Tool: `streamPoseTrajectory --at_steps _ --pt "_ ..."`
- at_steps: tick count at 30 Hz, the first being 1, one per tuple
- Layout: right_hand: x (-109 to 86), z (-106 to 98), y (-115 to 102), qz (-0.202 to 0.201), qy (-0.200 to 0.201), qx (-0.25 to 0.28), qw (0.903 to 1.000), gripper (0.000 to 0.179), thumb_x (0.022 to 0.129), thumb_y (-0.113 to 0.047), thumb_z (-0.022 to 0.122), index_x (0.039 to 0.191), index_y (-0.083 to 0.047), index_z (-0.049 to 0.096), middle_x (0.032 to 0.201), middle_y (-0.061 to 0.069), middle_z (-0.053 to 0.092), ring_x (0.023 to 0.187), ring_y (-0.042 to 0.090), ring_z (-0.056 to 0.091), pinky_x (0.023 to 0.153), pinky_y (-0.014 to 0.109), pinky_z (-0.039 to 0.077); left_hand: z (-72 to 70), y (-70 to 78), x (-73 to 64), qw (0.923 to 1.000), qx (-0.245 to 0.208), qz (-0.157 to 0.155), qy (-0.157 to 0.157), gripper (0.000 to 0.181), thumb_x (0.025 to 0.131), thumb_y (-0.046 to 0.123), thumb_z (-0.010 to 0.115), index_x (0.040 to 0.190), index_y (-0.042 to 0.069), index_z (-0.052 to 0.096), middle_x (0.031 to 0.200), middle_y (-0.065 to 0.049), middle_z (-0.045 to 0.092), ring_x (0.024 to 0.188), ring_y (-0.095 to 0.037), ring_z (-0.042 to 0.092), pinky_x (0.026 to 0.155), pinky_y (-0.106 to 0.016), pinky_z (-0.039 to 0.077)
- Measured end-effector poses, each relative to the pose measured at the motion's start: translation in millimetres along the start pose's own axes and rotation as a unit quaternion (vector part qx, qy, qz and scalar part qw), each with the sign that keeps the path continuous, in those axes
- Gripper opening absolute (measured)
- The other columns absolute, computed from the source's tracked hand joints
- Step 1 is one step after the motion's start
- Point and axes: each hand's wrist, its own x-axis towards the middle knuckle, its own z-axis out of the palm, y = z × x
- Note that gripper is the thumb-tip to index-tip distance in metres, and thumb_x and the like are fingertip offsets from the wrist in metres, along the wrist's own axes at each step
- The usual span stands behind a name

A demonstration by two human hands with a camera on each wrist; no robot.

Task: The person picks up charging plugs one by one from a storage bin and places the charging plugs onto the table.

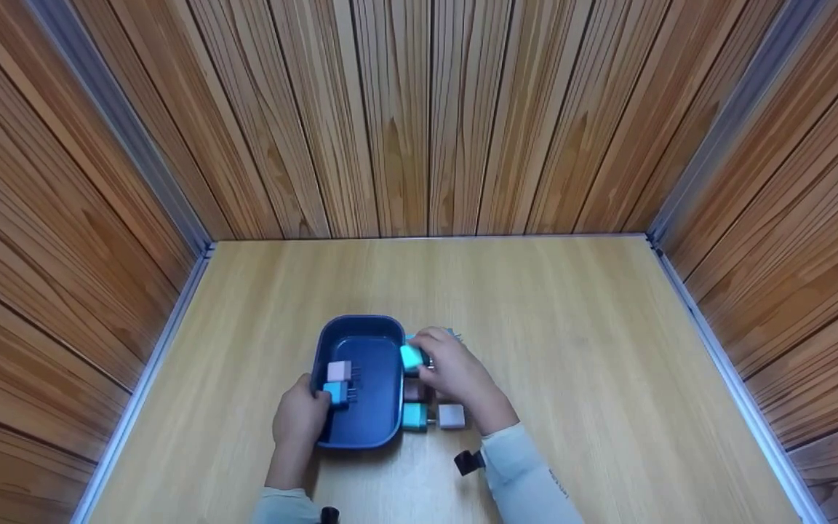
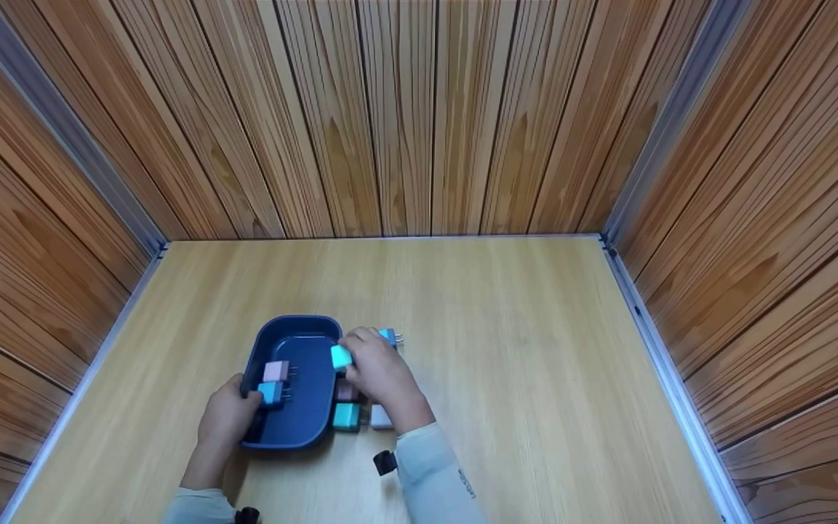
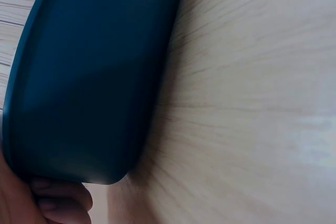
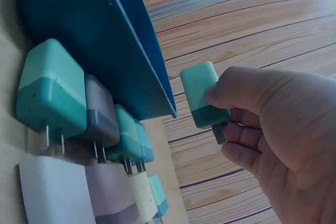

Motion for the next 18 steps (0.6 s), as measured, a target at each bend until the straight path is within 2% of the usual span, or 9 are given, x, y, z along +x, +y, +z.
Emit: streamPoseTrajectory --at_steps 11,18 --pt "-2.3 -2 15 0.056 0.006 0.036 0.9978 0.046 0.097 -0.021 0.067 0.143 -0.018 0.06 0.143 -0.001 0.054 0.132 0.018 0.052 0.11 0.04 0.045 0.3 0.7 -0.4 0.9999 -0.005 -0.013 -0.009 0.034 0.099 0.021 0.053 0.128 0.005 0.059 0.098 -0.012 0.064 0.08 -0.025 0.058 0.06 -0.034 0.039" --pt "0.1 -5 23 0.047 0.017 0.009 0.9987 0.046 0.095 -0.018 0.067 0.141 -0.015 0.061 0.141 0.001 0.057 0.132 0.02 0.052 0.11 0.041 0.044 -0.3 1.0 -1.1 0.9999 0.009 0.005 0.005 0.035 0.097 0.021 0.054 0.127 0.005 0.061 0.102 -0.012 0.068 0.078 -0.025 0.059 0.057 -0.034 0.04"
